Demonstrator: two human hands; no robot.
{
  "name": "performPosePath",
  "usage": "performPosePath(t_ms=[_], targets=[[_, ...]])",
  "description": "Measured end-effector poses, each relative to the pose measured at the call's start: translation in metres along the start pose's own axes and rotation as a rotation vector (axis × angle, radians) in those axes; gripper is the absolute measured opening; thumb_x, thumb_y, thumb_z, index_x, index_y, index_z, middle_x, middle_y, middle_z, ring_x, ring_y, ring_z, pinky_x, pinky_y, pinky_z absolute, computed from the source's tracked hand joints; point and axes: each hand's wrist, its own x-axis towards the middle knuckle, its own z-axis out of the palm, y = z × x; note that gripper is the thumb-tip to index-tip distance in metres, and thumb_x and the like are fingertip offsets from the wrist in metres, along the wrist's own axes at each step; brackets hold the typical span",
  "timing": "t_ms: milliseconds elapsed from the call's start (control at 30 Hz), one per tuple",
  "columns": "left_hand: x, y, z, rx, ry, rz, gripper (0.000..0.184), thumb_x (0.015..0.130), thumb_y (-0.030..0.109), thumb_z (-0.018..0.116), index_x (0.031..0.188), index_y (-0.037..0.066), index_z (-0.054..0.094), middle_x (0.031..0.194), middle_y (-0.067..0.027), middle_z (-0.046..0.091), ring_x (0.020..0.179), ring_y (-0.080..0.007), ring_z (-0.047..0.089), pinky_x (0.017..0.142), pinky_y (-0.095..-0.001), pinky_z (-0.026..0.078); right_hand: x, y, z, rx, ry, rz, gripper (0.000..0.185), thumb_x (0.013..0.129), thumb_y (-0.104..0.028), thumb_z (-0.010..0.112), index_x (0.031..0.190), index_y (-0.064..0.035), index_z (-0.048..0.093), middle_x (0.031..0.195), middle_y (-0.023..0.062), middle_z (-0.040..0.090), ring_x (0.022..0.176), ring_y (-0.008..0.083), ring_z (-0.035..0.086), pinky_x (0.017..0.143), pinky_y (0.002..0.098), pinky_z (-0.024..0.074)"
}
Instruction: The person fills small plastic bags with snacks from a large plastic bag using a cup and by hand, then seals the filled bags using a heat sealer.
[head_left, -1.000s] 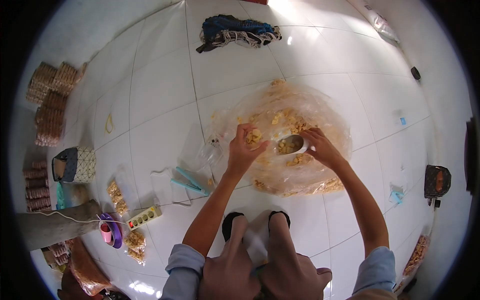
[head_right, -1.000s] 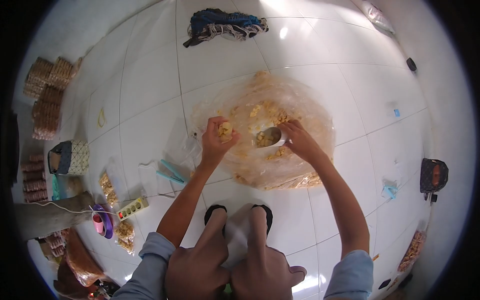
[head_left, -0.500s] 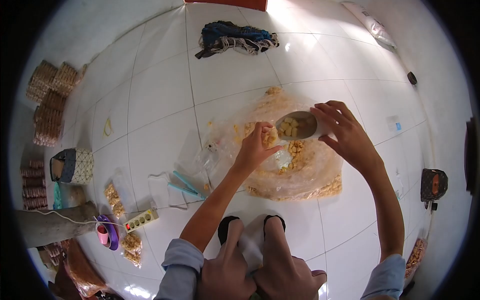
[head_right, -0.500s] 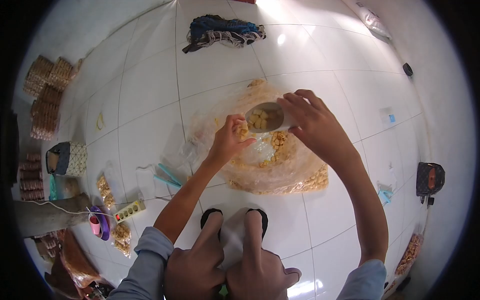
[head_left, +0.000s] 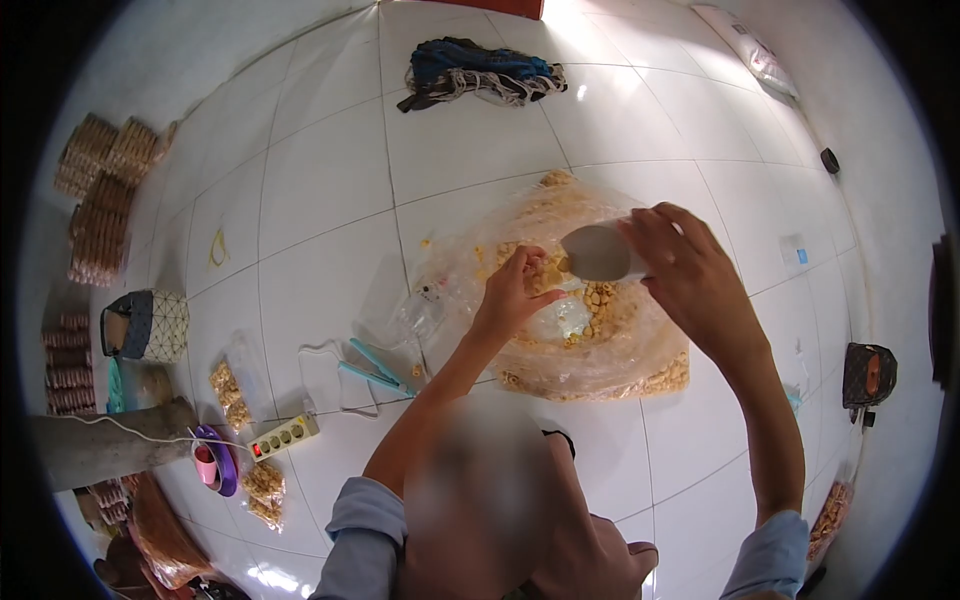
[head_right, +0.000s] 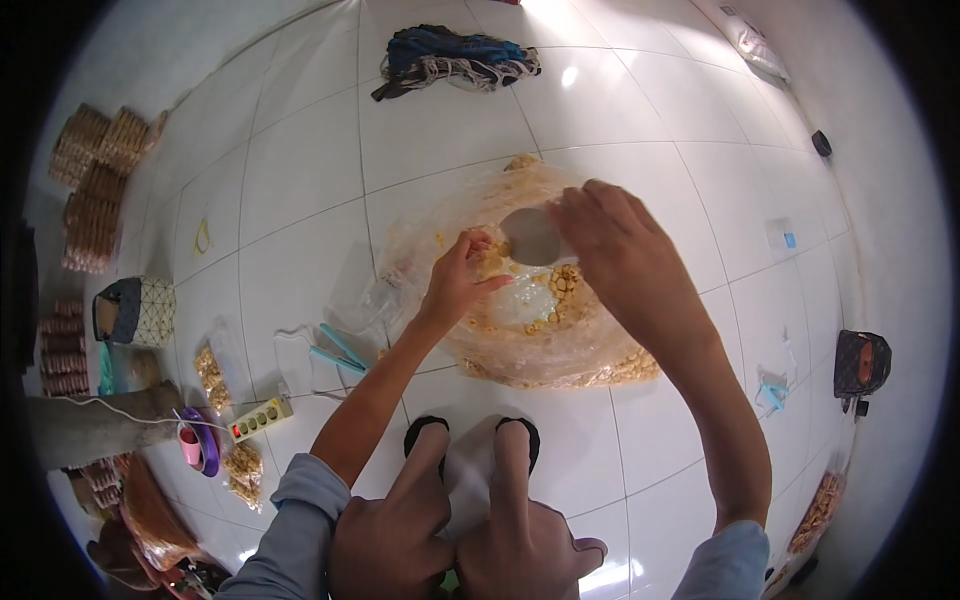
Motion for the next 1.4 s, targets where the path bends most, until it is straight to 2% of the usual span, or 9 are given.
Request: performPosePath(t_ms=[167, 233, 300, 500, 633, 800, 1167, 1233, 1400], targets=[[-0.003, -0.009, -0.004, -0.072, 0.074, -0.022, 0.048, 0.065, 0.017, 0.08, 0.098, 0.002, 0.048, 0.094, -0.0077, 0.059, 0.088, -0.0147, 0.056, 0.08, -0.0273, 0.046, -0.023, 0.02, 0.038, 0.035, 0.056, 0.252, 0.06, 0.06, 0.0, 0.067, 0.117, -0.002, 0.048, 0.109, 0.0122, 0.051, 0.104, 0.0289, 0.046, 0.088, 0.0381, 0.0426], [-0.006, -0.006, -0.007, -0.092, 0.102, -0.055, 0.047, 0.065, 0.017, 0.08, 0.096, 0.002, 0.048, 0.088, -0.0061, 0.059, 0.082, -0.0125, 0.056, 0.077, -0.0248, 0.046, -0.04, 0.018, 0.092, 0.052, -0.195, 0.412, 0.043, 0.063, -0.002, 0.064, 0.105, 0.0009, 0.052, 0.106, 0.0142, 0.052, 0.102, 0.0303, 0.047, 0.085, 0.0385, 0.0427], [-0.009, -0.007, -0.007, -0.092, 0.103, -0.056, 0.047, 0.065, 0.018, 0.08, 0.095, 0.002, 0.048, 0.085, -0.0055, 0.059, 0.079, -0.0117, 0.055, 0.074, -0.024, 0.045, -0.064, 0.009, 0.164, 0.136, -0.064, 0.402, 0.036, 0.061, -0.003, 0.067, 0.095, -0.0005, 0.054, 0.097, 0.014, 0.055, 0.101, 0.0308, 0.048, 0.082, 0.0399, 0.0431], [-0.017, 0.005, -0.016, -0.086, 0.063, -0.108, 0.044, 0.065, 0.02, 0.081, 0.092, 0.004, 0.049, 0.079, -0.0021, 0.055, 0.072, -0.0089, 0.05, 0.067, -0.0228, 0.044, -0.075, -0.032, 0.223, 0.259, -0.129, 0.573, 0.052, 0.065, -0.017, 0.074, 0.108, -0.0018, 0.05, 0.1, 0.0136, 0.054, 0.102, 0.0305, 0.048, 0.083, 0.0408, 0.0421], [-0.019, 0.03, -0.026, -0.112, 0.064, -0.068, 0.043, 0.066, 0.02, 0.081, 0.092, 0.005, 0.05, 0.078, -0.0002, 0.055, 0.071, -0.007, 0.049, 0.064, -0.0218, 0.043, -0.045, -0.033, 0.183, 0.326, 0.127, 0.594, 0.046, 0.071, -0.017, 0.071, 0.111, -0.0035, 0.052, 0.106, 0.0134, 0.054, 0.102, 0.0308, 0.049, 0.086, 0.0398, 0.042], [-0.006, 0.092, -0.043, -0.18, 0.099, 0.064, 0.041, 0.067, 0.02, 0.08, 0.092, 0.005, 0.051, 0.078, 0.0008, 0.054, 0.07, -0.0049, 0.048, 0.063, -0.0204, 0.043, 0.006, -0.047, 0.027, 1.04, 0.34, 0.398, 0.031, 0.077, -0.014, 0.066, 0.107, -0.0102, 0.058, 0.12, 0.0092, 0.049, 0.101, 0.0257, 0.053, 0.084, 0.035, 0.0439], [-0.023, 0.219, -0.086, -0.371, 0.032, 0.101, 0.046, 0.071, 0.016, 0.076, 0.108, 0.003, 0.051, 0.085, -0.0041, 0.058, 0.075, -0.0099, 0.057, 0.065, -0.0228, 0.047, 0.023, -0.075, -0.124, 0.785, 0.584, 0.234, 0.009, 0.078, 0.0, 0.06, 0.086, -0.0019, 0.056, 0.089, 0.0106, 0.058, 0.076, 0.0237, 0.06, 0.061, 0.0298, 0.0504], [-0.033, 0.224, -0.089, -0.677, -0.132, 0.127, 0.047, 0.075, 0.013, 0.072, 0.115, 0.0, 0.049, 0.092, -0.0062, 0.059, 0.084, -0.0125, 0.059, 0.069, -0.0242, 0.049, 0.018, -0.079, -0.134, 0.775, 0.596, 0.23, 0.009, 0.078, 0.001, 0.06, 0.086, -0.0014, 0.056, 0.09, 0.0111, 0.058, 0.077, 0.0239, 0.061, 0.062, 0.0301, 0.0511], [-0.052, 0.232, -0.091, -0.526, -0.146, 0.152, 0.038, 0.079, 0.011, 0.067, 0.112, 0.0, 0.051, 0.095, -0.0045, 0.059, 0.088, -0.0119, 0.058, 0.081, -0.0244, 0.046, 0.007, -0.094, -0.136, 0.807, 0.703, 0.231, 0.011, 0.079, 0.007, 0.055, 0.087, -0.0004, 0.054, 0.09, 0.0122, 0.059, 0.081, 0.0248, 0.062, 0.069, 0.0311, 0.0528]])
